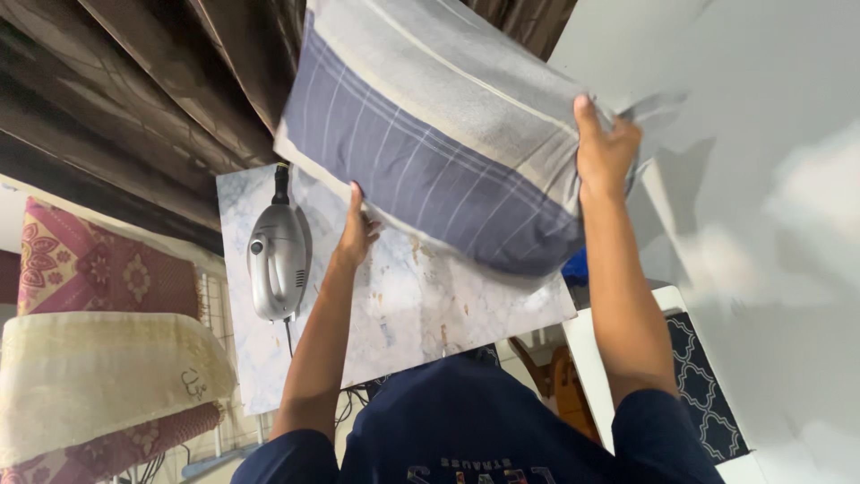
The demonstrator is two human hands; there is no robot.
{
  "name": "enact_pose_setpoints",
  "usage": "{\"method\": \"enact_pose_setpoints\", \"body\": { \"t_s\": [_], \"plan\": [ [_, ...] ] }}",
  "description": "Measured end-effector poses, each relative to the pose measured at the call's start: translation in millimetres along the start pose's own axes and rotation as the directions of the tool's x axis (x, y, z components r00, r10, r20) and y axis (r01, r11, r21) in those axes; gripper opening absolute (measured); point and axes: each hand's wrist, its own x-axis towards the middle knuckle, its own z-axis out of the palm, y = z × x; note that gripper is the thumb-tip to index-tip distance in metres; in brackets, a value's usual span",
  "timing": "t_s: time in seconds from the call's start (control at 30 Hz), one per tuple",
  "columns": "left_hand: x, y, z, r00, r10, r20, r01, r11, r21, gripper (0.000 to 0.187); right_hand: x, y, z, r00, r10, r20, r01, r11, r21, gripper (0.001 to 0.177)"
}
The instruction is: The person places a pillow into a vacuum-seal bag, smooths it flat, and uses a handheld vacuum cleaner to remove air from the bag. They repeatedly press and roll the pillow to expel remaining air and ensure the bag is fully compressed.
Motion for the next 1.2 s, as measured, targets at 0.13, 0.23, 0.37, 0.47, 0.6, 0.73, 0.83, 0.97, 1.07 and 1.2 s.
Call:
{"method": "enact_pose_setpoints", "body": {
  "t_s": [0.13, 0.23, 0.37, 0.47, 0.6, 0.73, 0.83, 0.97, 1.07, 1.2],
  "plan": [
    [-5.2, -0.1, 9.5, 0.914, 0.403, 0.039, -0.362, 0.857, -0.365, 0.098, -49.7, 65.3, -3.9, 0.978, 0.169, -0.124, -0.201, 0.922, -0.332, 0.062],
    [-22.1, 8.2, 8.4, 0.803, 0.564, -0.194, -0.596, 0.757, -0.267, 0.075, -106.1, 113.7, -1.1, 0.934, 0.354, -0.048, -0.352, 0.891, -0.287, 0.062],
    [-77.4, 17.4, 13.9, 0.624, 0.668, -0.405, -0.692, 0.713, 0.109, 0.055, -157.4, 136.7, -6.5, 0.929, 0.368, 0.026, -0.365, 0.927, -0.085, 0.047],
    [-114.4, 36.8, 21.1, 0.494, 0.792, -0.359, -0.752, 0.597, 0.281, 0.057, -188.2, 135.8, -7.8, 0.890, 0.453, 0.053, -0.454, 0.891, 0.020, 0.043],
    [-123.3, 63.0, 27.5, 0.558, 0.783, -0.275, -0.690, 0.622, 0.369, 0.066, -198.7, 142.6, -8.9, 0.864, 0.502, 0.052, -0.462, 0.828, -0.318, 0.052],
    [-79.3, 63.8, 19.8, 0.484, 0.865, -0.136, -0.617, 0.447, 0.648, 0.111, -206.7, 162.0, 5.0, 0.976, 0.128, 0.173, 0.002, 0.797, -0.604, 0.056],
    [-51.7, 20.0, 16.0, 0.419, 0.908, -0.005, -0.438, 0.207, 0.875, 0.115, -220.5, 175.8, 24.3, 0.946, 0.013, 0.324, 0.152, 0.865, -0.478, 0.072],
    [-56.9, -78.3, 35.4, 0.694, 0.719, 0.044, -0.229, 0.162, 0.960, 0.083, -262.4, 187.4, 45.3, 0.864, -0.042, 0.501, 0.431, 0.576, -0.694, 0.087],
    [-70.8, -113.0, 32.6, 0.472, 0.881, 0.040, -0.361, 0.152, 0.920, 0.074, -272.6, 197.1, 39.1, 0.857, -0.119, 0.502, 0.462, 0.610, -0.644, 0.089],
    [-57.3, -102.7, 35.1, 0.549, 0.829, -0.105, -0.321, 0.325, 0.889, 0.074, -258.0, 212.1, 29.0, 0.879, -0.114, 0.464, 0.353, 0.808, -0.472, 0.086]
  ]
}}
